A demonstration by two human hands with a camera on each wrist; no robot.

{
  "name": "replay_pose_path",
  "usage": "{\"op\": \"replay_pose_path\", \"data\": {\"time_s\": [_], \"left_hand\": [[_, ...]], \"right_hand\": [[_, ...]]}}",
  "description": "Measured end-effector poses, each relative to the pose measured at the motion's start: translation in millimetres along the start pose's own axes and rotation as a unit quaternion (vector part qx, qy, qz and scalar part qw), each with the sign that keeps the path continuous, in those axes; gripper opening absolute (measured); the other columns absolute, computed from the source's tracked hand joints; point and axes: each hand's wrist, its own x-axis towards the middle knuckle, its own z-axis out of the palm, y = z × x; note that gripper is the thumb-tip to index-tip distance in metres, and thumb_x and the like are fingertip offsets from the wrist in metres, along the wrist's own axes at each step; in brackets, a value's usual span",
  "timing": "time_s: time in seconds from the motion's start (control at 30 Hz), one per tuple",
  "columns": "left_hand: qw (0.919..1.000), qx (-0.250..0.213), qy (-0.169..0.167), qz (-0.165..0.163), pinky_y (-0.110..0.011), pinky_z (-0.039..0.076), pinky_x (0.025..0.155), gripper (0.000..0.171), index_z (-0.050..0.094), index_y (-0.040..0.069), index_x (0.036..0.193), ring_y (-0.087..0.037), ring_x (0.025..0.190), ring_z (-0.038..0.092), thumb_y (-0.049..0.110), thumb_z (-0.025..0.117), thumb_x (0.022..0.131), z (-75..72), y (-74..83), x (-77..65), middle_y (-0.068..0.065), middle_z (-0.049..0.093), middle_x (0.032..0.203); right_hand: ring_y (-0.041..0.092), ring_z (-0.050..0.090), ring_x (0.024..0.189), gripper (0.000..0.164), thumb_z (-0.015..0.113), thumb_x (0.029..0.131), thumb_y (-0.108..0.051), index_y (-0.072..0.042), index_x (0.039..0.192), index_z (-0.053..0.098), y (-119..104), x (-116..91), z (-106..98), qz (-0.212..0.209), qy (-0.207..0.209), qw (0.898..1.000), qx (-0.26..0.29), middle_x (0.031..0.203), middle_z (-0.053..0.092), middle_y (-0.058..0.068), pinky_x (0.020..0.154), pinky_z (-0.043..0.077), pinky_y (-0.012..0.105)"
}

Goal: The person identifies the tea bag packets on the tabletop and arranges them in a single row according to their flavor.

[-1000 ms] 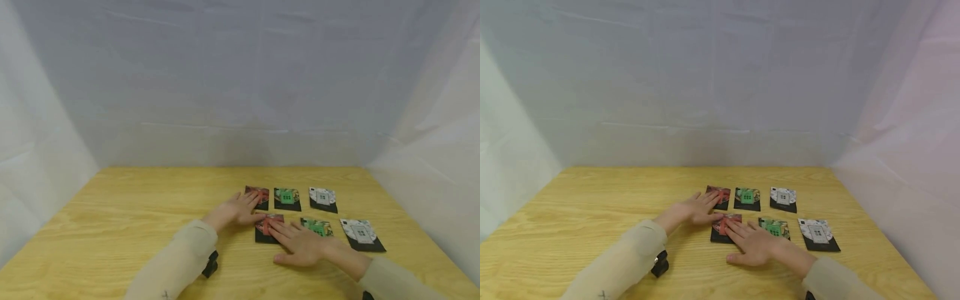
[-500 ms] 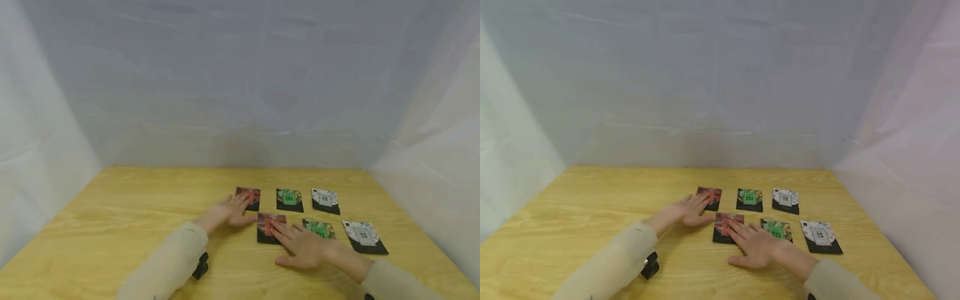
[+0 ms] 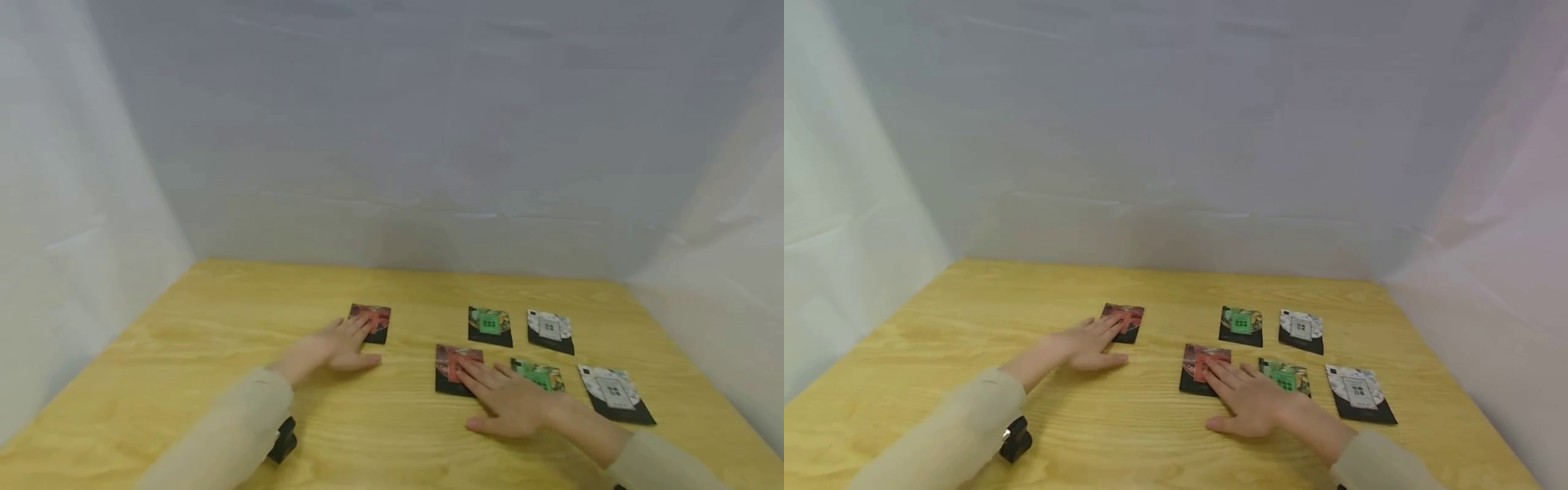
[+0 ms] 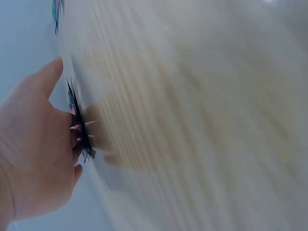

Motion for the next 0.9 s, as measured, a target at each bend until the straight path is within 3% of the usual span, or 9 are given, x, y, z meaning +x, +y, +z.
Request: {"op": "replay_pose_path", "data": {"time_s": [0.13, 0.37, 0.6, 0.9], "left_hand": [[0.9999, -0.01, 0.004, -0.008, -0.043, 0.008, 0.113, 0.082, 0.015, 0.005, 0.149, -0.025, 0.141, 0.005, 0.063, 0.028, 0.092, 4.6, -20.0, -16.7, -0.012, 0.005, 0.154], [0.9973, -0.07, 0.019, -0.009, -0.048, 0.01, 0.112, 0.086, 0.019, -0.005, 0.145, -0.034, 0.14, 0.007, 0.061, 0.034, 0.092, 7.6, -45.3, -60.5, -0.022, 0.008, 0.152], [0.994, -0.098, 0.041, -0.026, -0.053, 0.011, 0.11, 0.087, 0.021, -0.009, 0.143, -0.041, 0.138, 0.009, 0.06, 0.037, 0.092, 17.5, -68.3, -98.6, -0.027, 0.009, 0.15], [0.9883, -0.133, 0.056, -0.05, -0.06, 0.015, 0.107, 0.09, 0.019, -0.015, 0.141, -0.049, 0.134, 0.012, 0.058, 0.04, 0.092, 23.9, -87.6, -131.5, -0.035, 0.01, 0.146]], "right_hand": [[0.027, 0.009, 0.14, 0.075, 0.032, 0.095, -0.058, -0.009, 0.15, 0.016, -0.5, -0.2, -1.2, 0.002, 0.002, 1.0, 0.007, 0.155, 0.005, 0.012, 0.111, 0.01, 0.053], [0.029, 0.008, 0.14, 0.073, 0.029, 0.096, -0.056, -0.008, 0.149, 0.016, -0.8, 1.8, -0.3, 0.005, 0.003, 1.0, 0.005, 0.154, 0.006, 0.014, 0.11, 0.012, 0.054], [0.029, 0.008, 0.14, 0.074, 0.029, 0.095, -0.058, -0.009, 0.149, 0.016, 0.6, 2.3, 2.3, 0.006, 0.009, 1.0, -0.004, 0.154, 0.004, 0.013, 0.11, 0.012, 0.055], [0.031, 0.012, 0.139, 0.068, 0.028, 0.097, -0.055, -0.014, 0.15, 0.017, 1.7, 0.0, 3.3, 0.011, 0.015, 1.0, 0.022, 0.155, 0.008, 0.011, 0.108, 0.008, 0.06]]}}
